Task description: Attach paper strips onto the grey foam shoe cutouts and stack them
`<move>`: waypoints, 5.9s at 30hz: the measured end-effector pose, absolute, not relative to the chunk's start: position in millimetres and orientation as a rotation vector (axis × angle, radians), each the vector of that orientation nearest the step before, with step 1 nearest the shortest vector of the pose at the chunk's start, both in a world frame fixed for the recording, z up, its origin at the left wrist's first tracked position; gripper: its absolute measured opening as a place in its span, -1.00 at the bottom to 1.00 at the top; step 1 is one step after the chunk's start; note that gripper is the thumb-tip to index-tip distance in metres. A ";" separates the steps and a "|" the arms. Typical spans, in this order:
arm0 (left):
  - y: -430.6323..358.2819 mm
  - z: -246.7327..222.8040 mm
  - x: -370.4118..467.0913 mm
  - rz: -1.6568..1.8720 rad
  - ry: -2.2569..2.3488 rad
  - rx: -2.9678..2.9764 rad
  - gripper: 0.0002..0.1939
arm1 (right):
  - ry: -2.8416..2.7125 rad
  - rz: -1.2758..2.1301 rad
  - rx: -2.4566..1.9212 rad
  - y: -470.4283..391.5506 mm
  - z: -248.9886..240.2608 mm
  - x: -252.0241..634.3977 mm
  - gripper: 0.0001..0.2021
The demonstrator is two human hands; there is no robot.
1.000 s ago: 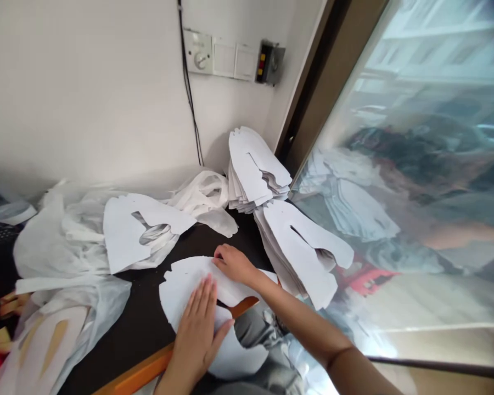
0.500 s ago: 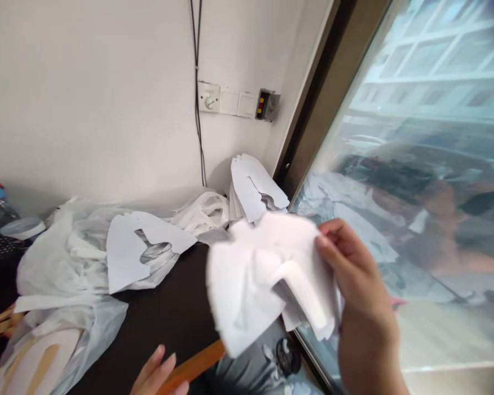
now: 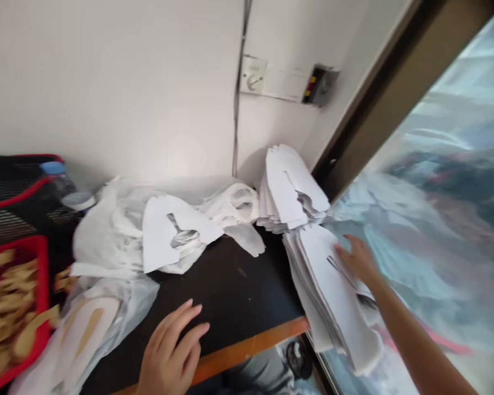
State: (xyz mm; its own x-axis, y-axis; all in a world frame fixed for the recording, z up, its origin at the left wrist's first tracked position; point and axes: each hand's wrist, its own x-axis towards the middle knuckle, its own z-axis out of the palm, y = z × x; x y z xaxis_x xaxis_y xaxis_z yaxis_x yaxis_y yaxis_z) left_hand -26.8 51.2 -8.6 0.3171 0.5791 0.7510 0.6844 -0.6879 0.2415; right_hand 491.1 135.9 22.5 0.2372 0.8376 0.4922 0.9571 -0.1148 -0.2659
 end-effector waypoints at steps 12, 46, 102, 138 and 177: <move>172.7 -1.3 -80.1 -0.522 -1.639 -2.263 -0.58 | -2.191 -0.183 -1.599 138.1 -28.1 466.7 -0.39; 0.0 -19.0 -66.5 -0.934 -1.022 -2.759 -0.77 | -2.590 -0.011 -1.126 61.6 -52.3 238.6 -0.39; 79.0 43.7 -24.7 -2.078 -2.184 -2.499 -0.85 | -1.588 0.816 -1.280 82.4 36.7 169.9 -0.65; 72.2 32.9 -33.3 -2.414 -2.771 -2.542 -0.77 | -1.962 0.575 -1.116 81.6 17.2 152.6 -0.74; 59.1 31.9 -19.3 -1.945 -2.402 -2.551 -0.94 | -1.871 0.540 -1.198 77.3 33.9 155.1 -0.90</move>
State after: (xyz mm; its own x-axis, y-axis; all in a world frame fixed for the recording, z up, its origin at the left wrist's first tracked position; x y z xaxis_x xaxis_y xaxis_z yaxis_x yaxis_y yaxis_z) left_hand -19.3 59.1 31.9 0.0198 0.9984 0.0525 0.2589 -0.0558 0.9643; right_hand 155.1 77.3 33.9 -0.2014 0.8885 0.4123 0.5318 0.4527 -0.7158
